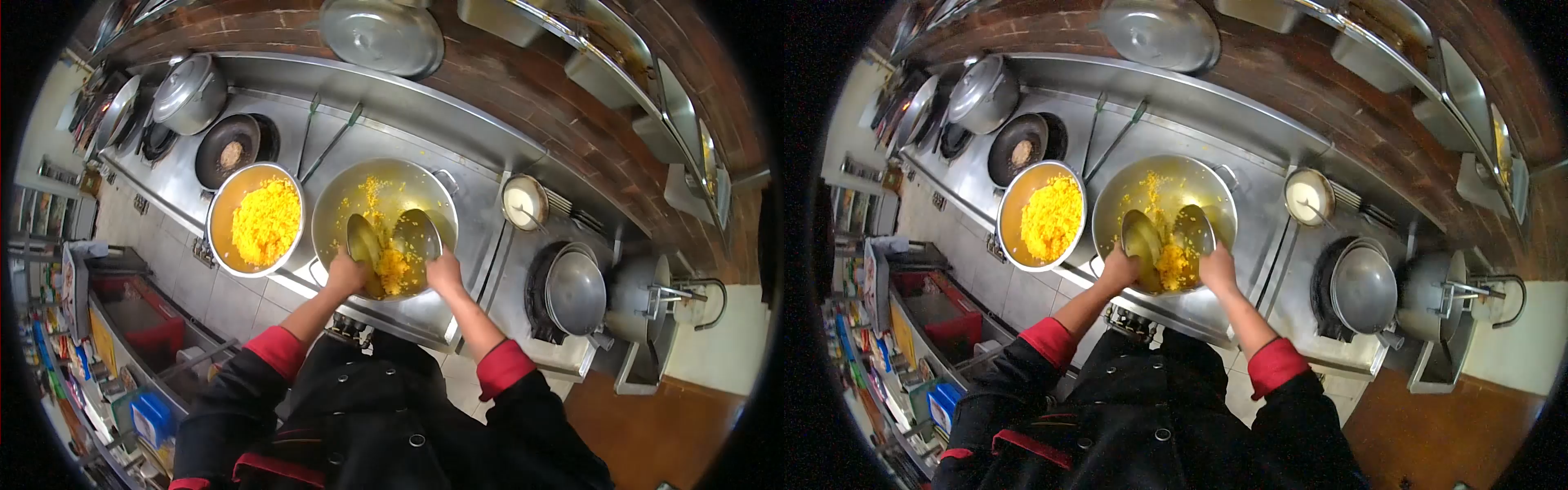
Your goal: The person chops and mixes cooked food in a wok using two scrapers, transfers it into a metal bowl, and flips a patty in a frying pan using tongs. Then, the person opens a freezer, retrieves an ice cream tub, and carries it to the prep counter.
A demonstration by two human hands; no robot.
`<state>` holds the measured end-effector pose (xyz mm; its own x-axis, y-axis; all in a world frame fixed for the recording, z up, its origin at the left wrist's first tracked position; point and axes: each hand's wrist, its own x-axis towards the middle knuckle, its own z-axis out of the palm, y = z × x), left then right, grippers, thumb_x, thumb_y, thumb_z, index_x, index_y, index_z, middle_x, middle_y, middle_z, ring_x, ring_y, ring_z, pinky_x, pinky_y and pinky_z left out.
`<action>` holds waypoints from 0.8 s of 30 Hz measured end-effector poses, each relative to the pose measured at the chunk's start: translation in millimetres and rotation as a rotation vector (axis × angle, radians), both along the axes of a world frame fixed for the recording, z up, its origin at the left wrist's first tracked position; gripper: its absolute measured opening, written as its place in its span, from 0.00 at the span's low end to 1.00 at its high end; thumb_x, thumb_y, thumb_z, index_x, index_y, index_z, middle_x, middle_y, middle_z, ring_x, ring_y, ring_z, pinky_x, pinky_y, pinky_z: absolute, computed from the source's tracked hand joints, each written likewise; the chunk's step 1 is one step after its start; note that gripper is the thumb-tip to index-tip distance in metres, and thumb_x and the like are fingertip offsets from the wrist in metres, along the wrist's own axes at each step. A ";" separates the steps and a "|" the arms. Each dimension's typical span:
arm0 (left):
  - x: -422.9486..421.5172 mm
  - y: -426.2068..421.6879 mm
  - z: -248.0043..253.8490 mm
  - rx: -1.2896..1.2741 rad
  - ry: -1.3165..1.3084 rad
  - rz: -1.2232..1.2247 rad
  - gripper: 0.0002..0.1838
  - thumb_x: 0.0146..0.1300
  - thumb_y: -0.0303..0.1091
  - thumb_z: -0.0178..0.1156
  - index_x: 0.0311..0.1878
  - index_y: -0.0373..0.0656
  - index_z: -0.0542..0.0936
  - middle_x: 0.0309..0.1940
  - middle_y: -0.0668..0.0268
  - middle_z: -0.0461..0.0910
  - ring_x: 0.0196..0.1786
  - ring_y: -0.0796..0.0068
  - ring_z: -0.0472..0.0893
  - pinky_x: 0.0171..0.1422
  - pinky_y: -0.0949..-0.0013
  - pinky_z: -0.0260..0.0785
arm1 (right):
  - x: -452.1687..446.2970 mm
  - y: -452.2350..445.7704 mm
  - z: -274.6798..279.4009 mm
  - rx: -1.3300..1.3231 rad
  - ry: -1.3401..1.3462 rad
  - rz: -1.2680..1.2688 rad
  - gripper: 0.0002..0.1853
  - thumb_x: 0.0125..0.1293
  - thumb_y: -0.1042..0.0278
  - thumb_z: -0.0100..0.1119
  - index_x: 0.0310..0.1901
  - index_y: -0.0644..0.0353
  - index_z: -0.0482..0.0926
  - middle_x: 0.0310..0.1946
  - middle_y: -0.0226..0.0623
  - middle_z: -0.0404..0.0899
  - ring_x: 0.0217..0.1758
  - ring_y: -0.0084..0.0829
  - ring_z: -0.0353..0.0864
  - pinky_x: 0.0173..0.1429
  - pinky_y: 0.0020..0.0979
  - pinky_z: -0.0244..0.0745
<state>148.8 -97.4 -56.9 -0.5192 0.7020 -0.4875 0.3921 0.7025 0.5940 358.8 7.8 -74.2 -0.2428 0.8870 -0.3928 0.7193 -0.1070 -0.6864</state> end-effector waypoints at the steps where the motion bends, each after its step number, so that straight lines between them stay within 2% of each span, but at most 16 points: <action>1: 12.0 -7.4 -1.9 0.102 -0.051 0.099 0.31 0.63 0.40 0.60 0.65 0.32 0.66 0.51 0.35 0.80 0.57 0.37 0.79 0.63 0.49 0.71 | 1.4 -10.8 2.0 -0.052 0.039 -0.062 0.24 0.64 0.69 0.54 0.61 0.66 0.73 0.53 0.63 0.80 0.59 0.59 0.78 0.63 0.48 0.73; 3: 29.2 -15.9 -21.1 0.204 -0.104 0.257 0.32 0.62 0.38 0.60 0.66 0.32 0.65 0.53 0.35 0.79 0.59 0.37 0.79 0.64 0.51 0.71 | 2.7 -26.9 13.3 -0.034 0.114 -0.074 0.25 0.64 0.70 0.54 0.63 0.64 0.72 0.54 0.61 0.79 0.60 0.59 0.78 0.63 0.48 0.73; 6: 41.8 -21.6 7.0 0.208 -0.069 0.270 0.34 0.62 0.37 0.60 0.68 0.31 0.63 0.51 0.35 0.80 0.58 0.35 0.79 0.64 0.50 0.71 | -14.8 -37.3 39.0 0.030 0.212 -0.052 0.27 0.64 0.74 0.54 0.66 0.59 0.70 0.54 0.58 0.80 0.58 0.56 0.80 0.61 0.48 0.74; 7: 42.4 -20.6 34.1 0.205 -0.121 0.283 0.33 0.62 0.34 0.59 0.68 0.30 0.63 0.56 0.33 0.76 0.61 0.34 0.76 0.66 0.51 0.69 | -21.1 -36.2 50.8 0.054 0.218 -0.027 0.27 0.64 0.75 0.54 0.66 0.59 0.70 0.53 0.58 0.81 0.56 0.54 0.81 0.59 0.48 0.75; 11: 1.3 -41.1 61.4 0.487 -0.017 0.263 0.35 0.60 0.27 0.56 0.71 0.27 0.60 0.63 0.34 0.70 0.66 0.38 0.72 0.72 0.54 0.64 | -59.6 -30.6 105.1 0.047 0.389 0.015 0.26 0.64 0.75 0.53 0.65 0.60 0.71 0.50 0.56 0.82 0.53 0.52 0.84 0.57 0.47 0.77; 12: -20.6 -50.7 66.9 0.577 0.157 0.180 0.37 0.59 0.26 0.55 0.73 0.29 0.59 0.61 0.36 0.72 0.64 0.40 0.74 0.71 0.53 0.64 | -75.6 -31.5 111.0 0.075 0.475 0.066 0.25 0.63 0.76 0.53 0.65 0.61 0.71 0.50 0.56 0.82 0.51 0.51 0.84 0.56 0.47 0.77; 13: -31.1 -59.2 108.0 0.503 0.107 0.293 0.34 0.59 0.24 0.54 0.72 0.31 0.62 0.59 0.38 0.73 0.63 0.40 0.74 0.70 0.52 0.65 | -93.8 -32.1 116.7 0.105 0.559 0.114 0.25 0.63 0.77 0.52 0.64 0.62 0.72 0.50 0.56 0.82 0.49 0.51 0.85 0.55 0.47 0.78; 14: -62.6 -72.5 92.9 0.702 0.260 0.222 0.32 0.59 0.23 0.53 0.70 0.33 0.65 0.57 0.42 0.74 0.60 0.41 0.75 0.68 0.52 0.67 | -117.2 -33.2 115.2 0.099 0.639 0.152 0.25 0.62 0.78 0.52 0.63 0.65 0.72 0.50 0.57 0.82 0.50 0.53 0.84 0.56 0.47 0.77; 16: -95.0 -88.5 135.0 0.780 0.125 0.342 0.31 0.57 0.22 0.52 0.68 0.32 0.66 0.55 0.42 0.74 0.62 0.43 0.73 0.69 0.53 0.66 | -170.9 -47.1 129.9 0.140 0.699 0.175 0.25 0.61 0.79 0.51 0.62 0.68 0.71 0.52 0.59 0.80 0.53 0.56 0.82 0.58 0.47 0.76; 17: -118.4 -96.7 134.6 0.709 0.358 0.286 0.33 0.57 0.21 0.53 0.69 0.33 0.65 0.56 0.41 0.73 0.63 0.41 0.71 0.70 0.52 0.65 | -192.2 -53.1 145.2 0.186 0.678 0.163 0.25 0.61 0.80 0.51 0.62 0.69 0.71 0.54 0.60 0.79 0.55 0.57 0.81 0.59 0.47 0.75; 18: -145.8 -103.1 114.5 0.600 0.465 0.292 0.33 0.57 0.21 0.54 0.70 0.34 0.64 0.57 0.41 0.72 0.63 0.40 0.71 0.69 0.51 0.65 | -207.2 -50.2 129.4 0.182 0.673 0.172 0.25 0.61 0.80 0.51 0.62 0.69 0.71 0.54 0.60 0.79 0.55 0.57 0.81 0.59 0.47 0.75; 19: -171.2 -111.0 89.9 0.488 0.570 0.297 0.34 0.57 0.21 0.54 0.70 0.34 0.64 0.58 0.41 0.71 0.62 0.39 0.71 0.68 0.51 0.66 | -226.7 -46.6 99.3 0.338 0.551 0.211 0.26 0.61 0.81 0.50 0.64 0.68 0.70 0.56 0.61 0.77 0.58 0.58 0.78 0.61 0.47 0.73; 20: -191.7 -121.7 79.5 0.495 0.576 0.305 0.34 0.57 0.21 0.54 0.70 0.34 0.64 0.58 0.41 0.71 0.62 0.39 0.71 0.68 0.51 0.66 | -248.0 -44.2 85.3 0.503 0.436 0.246 0.27 0.61 0.82 0.50 0.65 0.68 0.70 0.58 0.61 0.75 0.60 0.59 0.76 0.63 0.48 0.72; 22: -227.4 -134.1 65.5 0.351 0.548 0.379 0.34 0.58 0.22 0.55 0.71 0.34 0.63 0.58 0.41 0.71 0.61 0.39 0.71 0.67 0.51 0.67 | -245.1 -42.1 100.0 0.437 0.432 0.233 0.29 0.62 0.82 0.50 0.67 0.66 0.68 0.61 0.59 0.72 0.64 0.59 0.72 0.66 0.47 0.69; 24: -233.3 -150.8 78.4 0.402 0.540 0.365 0.33 0.58 0.22 0.55 0.70 0.33 0.64 0.57 0.41 0.70 0.61 0.39 0.72 0.67 0.50 0.67 | -231.7 -53.0 103.8 0.451 0.350 0.190 0.29 0.62 0.82 0.51 0.67 0.67 0.68 0.60 0.59 0.73 0.65 0.57 0.72 0.67 0.46 0.69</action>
<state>-84.5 -248.3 21.6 -0.8458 0.5101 0.1561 0.4851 0.6138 0.6229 127.1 -45.2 29.7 -0.4605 0.8758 0.1442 0.4204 0.3583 -0.8336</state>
